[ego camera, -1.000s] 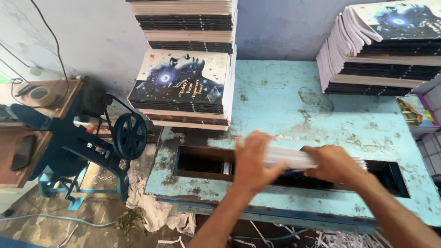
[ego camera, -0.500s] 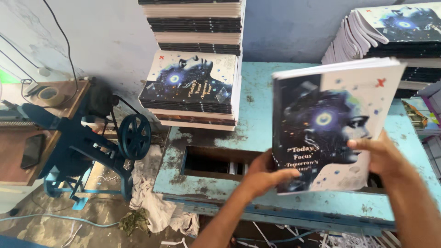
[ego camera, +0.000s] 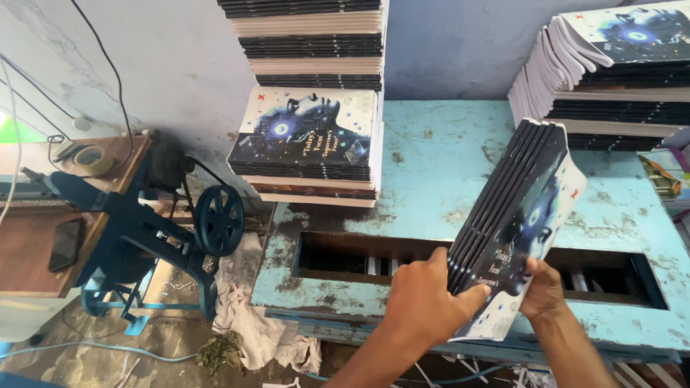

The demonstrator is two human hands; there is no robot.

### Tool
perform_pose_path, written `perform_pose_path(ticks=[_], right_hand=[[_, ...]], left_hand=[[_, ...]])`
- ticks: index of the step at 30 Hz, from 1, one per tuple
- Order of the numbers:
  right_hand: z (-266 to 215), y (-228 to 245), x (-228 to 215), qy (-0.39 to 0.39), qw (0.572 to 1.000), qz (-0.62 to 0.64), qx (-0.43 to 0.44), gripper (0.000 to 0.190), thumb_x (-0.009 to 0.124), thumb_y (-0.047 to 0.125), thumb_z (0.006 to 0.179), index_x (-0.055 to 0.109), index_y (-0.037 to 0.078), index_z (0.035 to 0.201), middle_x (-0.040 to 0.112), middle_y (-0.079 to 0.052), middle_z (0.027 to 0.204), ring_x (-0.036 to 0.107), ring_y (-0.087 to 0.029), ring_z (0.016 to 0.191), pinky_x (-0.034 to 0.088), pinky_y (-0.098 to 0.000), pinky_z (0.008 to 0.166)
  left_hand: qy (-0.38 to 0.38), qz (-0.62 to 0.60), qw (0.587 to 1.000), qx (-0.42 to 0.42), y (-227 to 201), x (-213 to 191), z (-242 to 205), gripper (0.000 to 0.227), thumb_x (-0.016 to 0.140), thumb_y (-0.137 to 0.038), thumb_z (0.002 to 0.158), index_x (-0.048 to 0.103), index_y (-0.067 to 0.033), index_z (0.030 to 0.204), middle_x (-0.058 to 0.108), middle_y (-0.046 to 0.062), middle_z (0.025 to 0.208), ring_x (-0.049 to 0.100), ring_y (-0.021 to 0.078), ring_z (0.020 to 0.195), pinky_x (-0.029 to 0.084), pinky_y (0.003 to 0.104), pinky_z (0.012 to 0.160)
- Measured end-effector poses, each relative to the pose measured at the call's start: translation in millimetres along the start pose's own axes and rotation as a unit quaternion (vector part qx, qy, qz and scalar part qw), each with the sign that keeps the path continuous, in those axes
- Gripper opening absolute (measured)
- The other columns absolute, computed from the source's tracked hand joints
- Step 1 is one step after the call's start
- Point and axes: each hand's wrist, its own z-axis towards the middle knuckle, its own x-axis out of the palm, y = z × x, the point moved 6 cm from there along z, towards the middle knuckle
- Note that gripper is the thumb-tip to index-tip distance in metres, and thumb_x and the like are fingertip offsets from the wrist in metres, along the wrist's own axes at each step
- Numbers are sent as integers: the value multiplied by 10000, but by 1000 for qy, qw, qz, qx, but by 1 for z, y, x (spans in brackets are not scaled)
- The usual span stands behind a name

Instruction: The person places stacks of booklets into a binding machine, presses down on the spine, and then stacks the finished books on the table. The person repeats this process for multiple stacks of booklets.

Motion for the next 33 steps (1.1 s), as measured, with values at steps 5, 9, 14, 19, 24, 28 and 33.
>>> perform_pose_path(ticks=[5,9,14,19,24,28,33], right_hand=[[-6,-12,24,-52,998,-23,-2,531,813,243,779,680,-49,1202,767,-202,1064,765,-313,896,621,-451,815],[-10,-7,44,-40,998,-40,-29,591,805,210,807,639,-91,1287,749,-231,1127,758,-322,920,612,-455,812],[-19,-18,56,10,999,-47,13,675,810,187,752,585,-55,1341,733,-216,1120,760,-321,908,623,-454,787],[-23,-40,55,-80,992,-93,14,678,783,189,775,552,-40,1370,713,-186,1095,736,-296,916,614,-465,766],[-3,-56,130,-110,991,-73,-4,701,750,203,763,512,-7,1388,700,-152,1155,715,-290,1021,584,-486,879],[29,-58,194,-169,984,-36,-35,604,726,175,793,539,37,1350,697,-100,1167,700,-256,1093,555,-474,1002],[87,-70,266,-136,987,-1,-83,433,755,81,849,585,40,1245,688,-73,1157,677,-227,1133,546,-437,1075]], left_hand=[[26,7,999,-22,-7,-16,-10,453,757,-416,781,660,7,910,720,157,698,728,323,662,586,431,709],[70,-68,992,-83,10,-30,-7,418,766,-395,722,709,-35,926,743,110,721,743,222,635,600,370,673],[131,-188,970,-81,61,-41,15,382,783,-347,707,776,-26,915,773,90,811,698,182,673,548,329,649],[178,-324,924,-99,114,-52,29,530,819,-387,733,752,44,1034,789,126,888,752,211,765,591,327,750],[110,-452,876,-127,139,-108,27,871,641,-724,741,696,25,1182,806,138,957,780,200,869,624,346,811],[10,-642,766,-35,147,-141,23,947,595,-763,844,621,80,1275,752,196,1086,736,255,1000,614,380,897],[-137,-578,805,-4,140,-172,24,723,720,-495,861,524,-22,1372,688,157,1177,717,246,1055,614,432,878]])
